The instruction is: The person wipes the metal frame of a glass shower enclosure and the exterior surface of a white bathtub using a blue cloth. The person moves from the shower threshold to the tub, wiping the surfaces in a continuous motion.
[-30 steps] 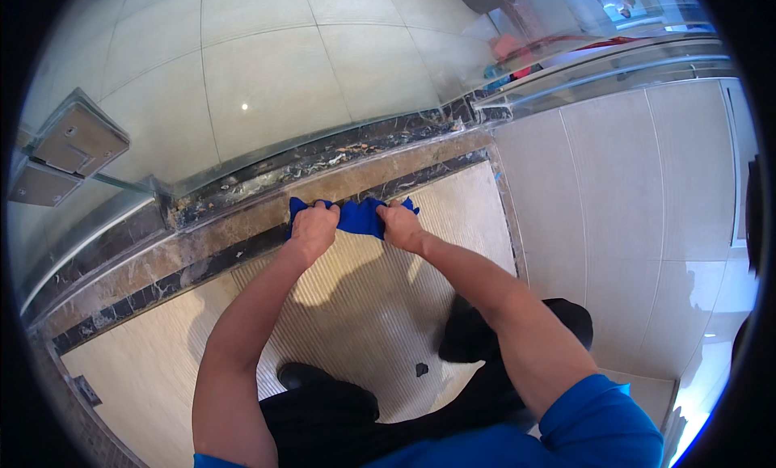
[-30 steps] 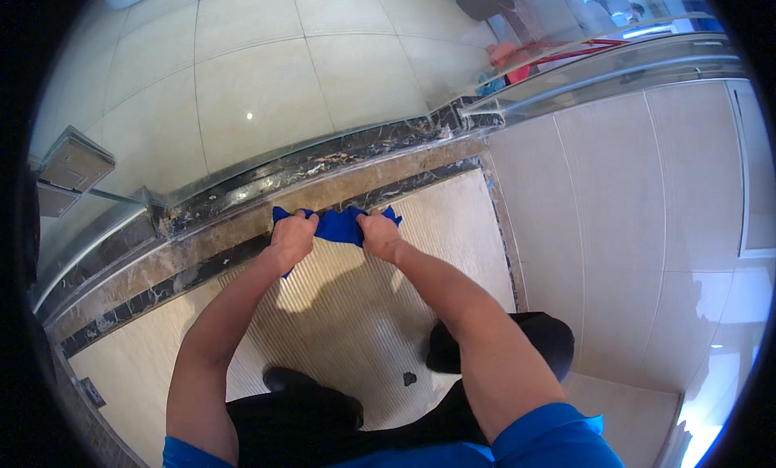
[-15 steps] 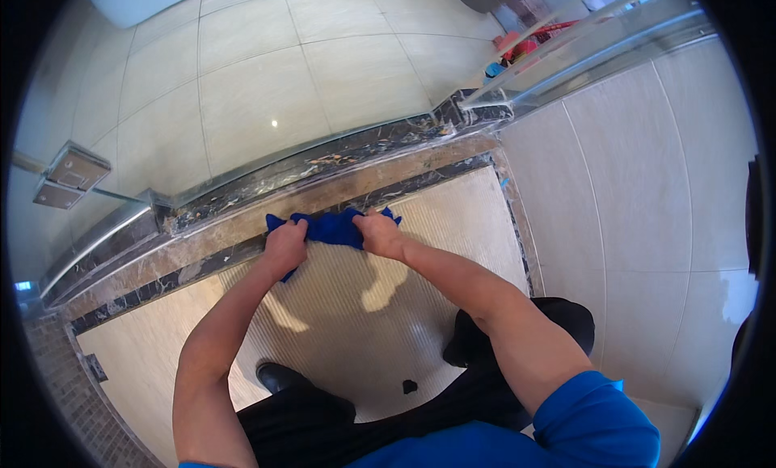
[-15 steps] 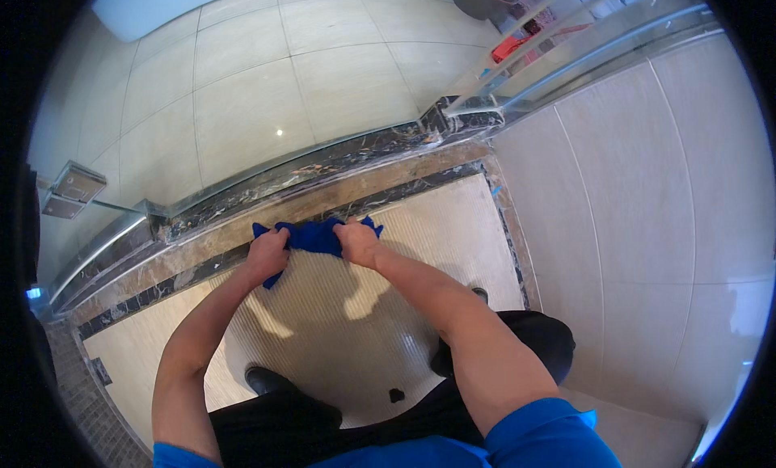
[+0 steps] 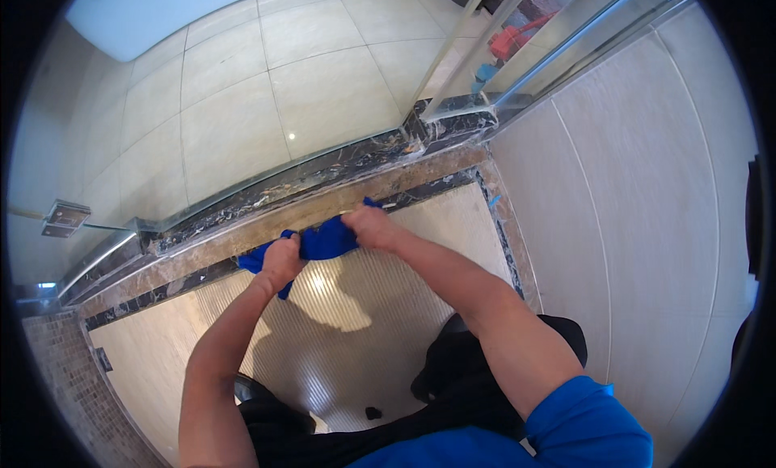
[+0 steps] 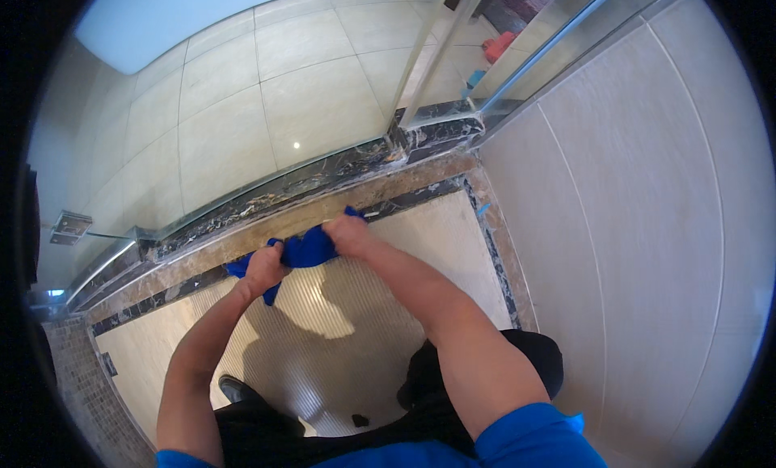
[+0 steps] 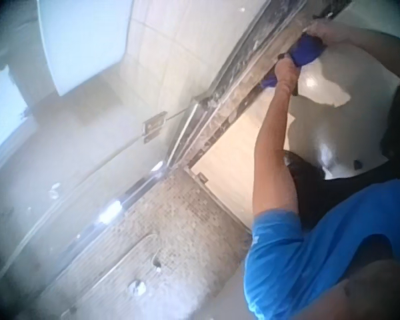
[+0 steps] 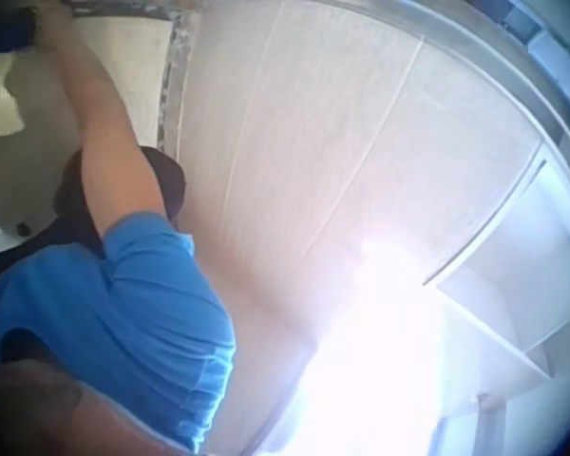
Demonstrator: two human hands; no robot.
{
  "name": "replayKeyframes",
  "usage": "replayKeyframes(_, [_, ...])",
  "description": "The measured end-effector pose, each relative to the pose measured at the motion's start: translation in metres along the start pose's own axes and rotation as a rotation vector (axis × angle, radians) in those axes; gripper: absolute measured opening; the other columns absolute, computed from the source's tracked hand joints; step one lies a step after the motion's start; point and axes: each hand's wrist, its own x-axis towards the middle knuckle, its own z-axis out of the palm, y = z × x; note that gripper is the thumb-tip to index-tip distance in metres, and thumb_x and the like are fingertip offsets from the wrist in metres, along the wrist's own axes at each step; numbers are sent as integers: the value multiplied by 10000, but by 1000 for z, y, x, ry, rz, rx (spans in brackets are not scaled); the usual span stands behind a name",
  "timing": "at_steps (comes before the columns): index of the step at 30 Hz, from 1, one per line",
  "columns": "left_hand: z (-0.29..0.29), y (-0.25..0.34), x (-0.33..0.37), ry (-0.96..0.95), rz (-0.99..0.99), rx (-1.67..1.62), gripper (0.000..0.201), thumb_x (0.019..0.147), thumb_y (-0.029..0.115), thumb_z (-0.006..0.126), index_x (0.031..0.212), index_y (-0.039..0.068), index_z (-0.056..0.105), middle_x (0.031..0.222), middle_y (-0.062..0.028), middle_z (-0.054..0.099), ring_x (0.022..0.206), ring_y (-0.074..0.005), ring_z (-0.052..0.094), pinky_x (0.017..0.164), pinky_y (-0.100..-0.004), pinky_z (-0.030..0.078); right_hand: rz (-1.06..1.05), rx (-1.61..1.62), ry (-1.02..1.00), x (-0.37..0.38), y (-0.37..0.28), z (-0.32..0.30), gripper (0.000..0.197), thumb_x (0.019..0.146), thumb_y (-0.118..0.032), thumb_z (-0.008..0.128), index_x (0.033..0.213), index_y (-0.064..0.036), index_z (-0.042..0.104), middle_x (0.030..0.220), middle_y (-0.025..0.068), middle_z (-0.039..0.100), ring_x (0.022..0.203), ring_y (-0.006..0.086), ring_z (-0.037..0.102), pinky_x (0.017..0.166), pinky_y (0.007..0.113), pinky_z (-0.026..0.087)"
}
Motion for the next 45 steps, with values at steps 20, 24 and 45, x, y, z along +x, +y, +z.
replayKeyframes(20, [45, 110, 38, 151, -150, -171, 319, 710, 45, 669, 1005, 38, 547, 915, -214, 621, 860, -417, 590, 744, -472, 476, 34, 199, 38, 20, 45, -24, 237, 684, -131, 692, 905, -49, 676, 931, 188, 660, 921, 351, 642, 762, 436, 533])
replayKeyframes(24, [21, 108, 27, 33, -243, -91, 301, 712, 60, 674, 992, 35, 564, 923, -217, 632, 876, -407, 603, 749, -461, 485, 6, 222, 42, 24, 38, -29, 213, 767, -103, 615, 942, -6, 689, 969, 207, 664, 921, 336, 659, 758, 413, 545])
replayKeyframes(45, [70, 176, 119, 302, 89, -194, 180, 727, 26, 587, 905, 28, 556, 899, -195, 562, 822, -408, 566, 695, -475, 468, 722, 171, 492, -66, 206, -54, 313, 665, -53, 669, 969, -111, 630, 1002, 206, 595, 909, 367, 626, 745, 446, 528])
